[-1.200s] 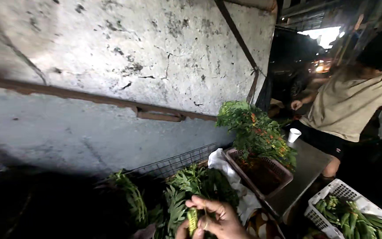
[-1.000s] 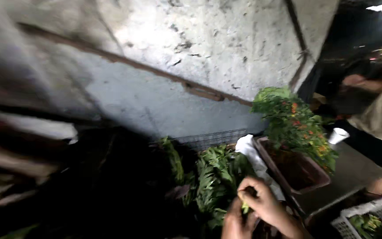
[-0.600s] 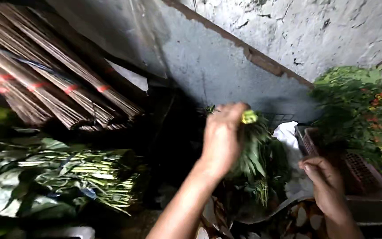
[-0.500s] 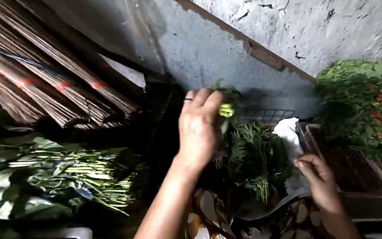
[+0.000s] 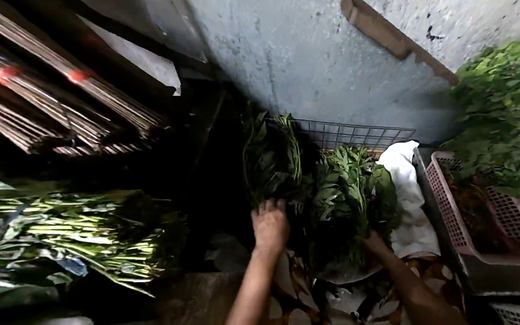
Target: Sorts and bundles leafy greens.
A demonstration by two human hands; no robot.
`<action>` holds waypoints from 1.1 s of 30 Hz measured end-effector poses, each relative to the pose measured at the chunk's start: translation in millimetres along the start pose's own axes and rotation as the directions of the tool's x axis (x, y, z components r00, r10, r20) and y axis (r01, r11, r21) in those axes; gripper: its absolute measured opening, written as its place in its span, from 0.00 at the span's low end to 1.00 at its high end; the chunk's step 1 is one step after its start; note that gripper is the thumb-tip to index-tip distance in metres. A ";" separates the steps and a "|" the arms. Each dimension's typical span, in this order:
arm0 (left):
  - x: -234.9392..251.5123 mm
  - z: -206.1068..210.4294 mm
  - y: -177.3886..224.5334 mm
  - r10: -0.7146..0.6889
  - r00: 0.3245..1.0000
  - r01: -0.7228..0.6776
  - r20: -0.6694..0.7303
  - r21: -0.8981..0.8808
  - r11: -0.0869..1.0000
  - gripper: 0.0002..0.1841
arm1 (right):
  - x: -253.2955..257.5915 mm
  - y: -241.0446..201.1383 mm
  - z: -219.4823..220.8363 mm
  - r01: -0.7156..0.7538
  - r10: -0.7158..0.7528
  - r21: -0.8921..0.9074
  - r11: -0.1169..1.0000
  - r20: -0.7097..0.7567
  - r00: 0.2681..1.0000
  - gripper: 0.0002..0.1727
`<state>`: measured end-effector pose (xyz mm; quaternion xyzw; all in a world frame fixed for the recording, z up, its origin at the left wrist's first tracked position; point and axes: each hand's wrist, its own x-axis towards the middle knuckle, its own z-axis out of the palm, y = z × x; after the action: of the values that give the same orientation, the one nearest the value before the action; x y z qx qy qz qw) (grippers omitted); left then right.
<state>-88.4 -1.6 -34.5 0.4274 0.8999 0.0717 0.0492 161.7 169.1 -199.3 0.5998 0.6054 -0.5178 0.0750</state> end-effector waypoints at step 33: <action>-20.6 -66.0 68.0 0.044 0.941 0.335 0.336 -0.942 0.018 0.08 | 81.2 -41.6 -35.8 -0.021 -0.022 -0.145 0.989 -0.295 0.955 0.29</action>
<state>-33.5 19.1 42.6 0.1815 0.6180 0.6102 0.4613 125.4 258.1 -218.6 0.6631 0.6463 -0.3765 0.0273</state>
